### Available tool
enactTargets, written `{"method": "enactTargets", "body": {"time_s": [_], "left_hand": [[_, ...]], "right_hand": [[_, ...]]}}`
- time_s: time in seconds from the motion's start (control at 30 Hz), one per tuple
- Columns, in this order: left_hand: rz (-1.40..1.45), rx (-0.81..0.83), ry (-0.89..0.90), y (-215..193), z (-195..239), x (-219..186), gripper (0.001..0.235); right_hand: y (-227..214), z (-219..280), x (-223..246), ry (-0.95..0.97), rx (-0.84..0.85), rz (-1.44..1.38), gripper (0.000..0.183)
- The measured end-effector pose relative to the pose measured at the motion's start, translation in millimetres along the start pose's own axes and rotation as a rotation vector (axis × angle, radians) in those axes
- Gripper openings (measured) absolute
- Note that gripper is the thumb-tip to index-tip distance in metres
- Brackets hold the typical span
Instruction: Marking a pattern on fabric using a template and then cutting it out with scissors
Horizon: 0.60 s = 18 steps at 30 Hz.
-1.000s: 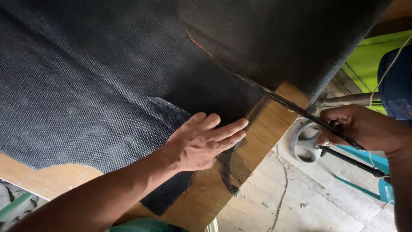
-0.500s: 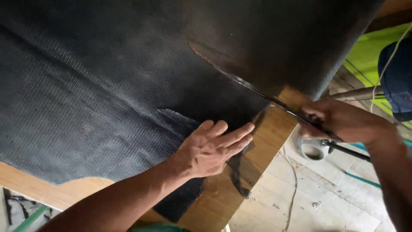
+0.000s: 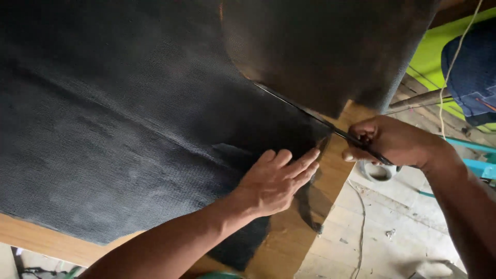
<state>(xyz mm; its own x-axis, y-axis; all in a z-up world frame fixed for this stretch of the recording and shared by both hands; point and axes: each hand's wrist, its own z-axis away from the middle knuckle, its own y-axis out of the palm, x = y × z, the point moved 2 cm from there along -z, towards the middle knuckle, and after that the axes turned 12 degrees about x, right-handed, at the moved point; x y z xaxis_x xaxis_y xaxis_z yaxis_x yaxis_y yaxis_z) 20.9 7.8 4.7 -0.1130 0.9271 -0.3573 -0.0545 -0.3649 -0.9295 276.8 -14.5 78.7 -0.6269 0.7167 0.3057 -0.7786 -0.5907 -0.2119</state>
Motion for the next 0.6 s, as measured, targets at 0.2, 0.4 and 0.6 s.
{"method": "enactTargets", "body": {"time_s": [0.2,0.4,0.6], "left_hand": [[0.065,-0.057,0.033,-8.5,-0.1,3.0,0.064],[0.338,-0.081,0.124,-59.3,24.6,41.1,0.064],[-0.016,-0.309,-0.072,-109.0,67.5,185.9,0.042]], "right_hand": [[9.1,-1.0,14.8,-0.104,-0.034,0.102,0.049],[24.6,4.1,34.5,0.077,-0.058,0.046,0.051],[44.3,5.5,56.7,0.104,-0.038,0.042,0.044]]}}
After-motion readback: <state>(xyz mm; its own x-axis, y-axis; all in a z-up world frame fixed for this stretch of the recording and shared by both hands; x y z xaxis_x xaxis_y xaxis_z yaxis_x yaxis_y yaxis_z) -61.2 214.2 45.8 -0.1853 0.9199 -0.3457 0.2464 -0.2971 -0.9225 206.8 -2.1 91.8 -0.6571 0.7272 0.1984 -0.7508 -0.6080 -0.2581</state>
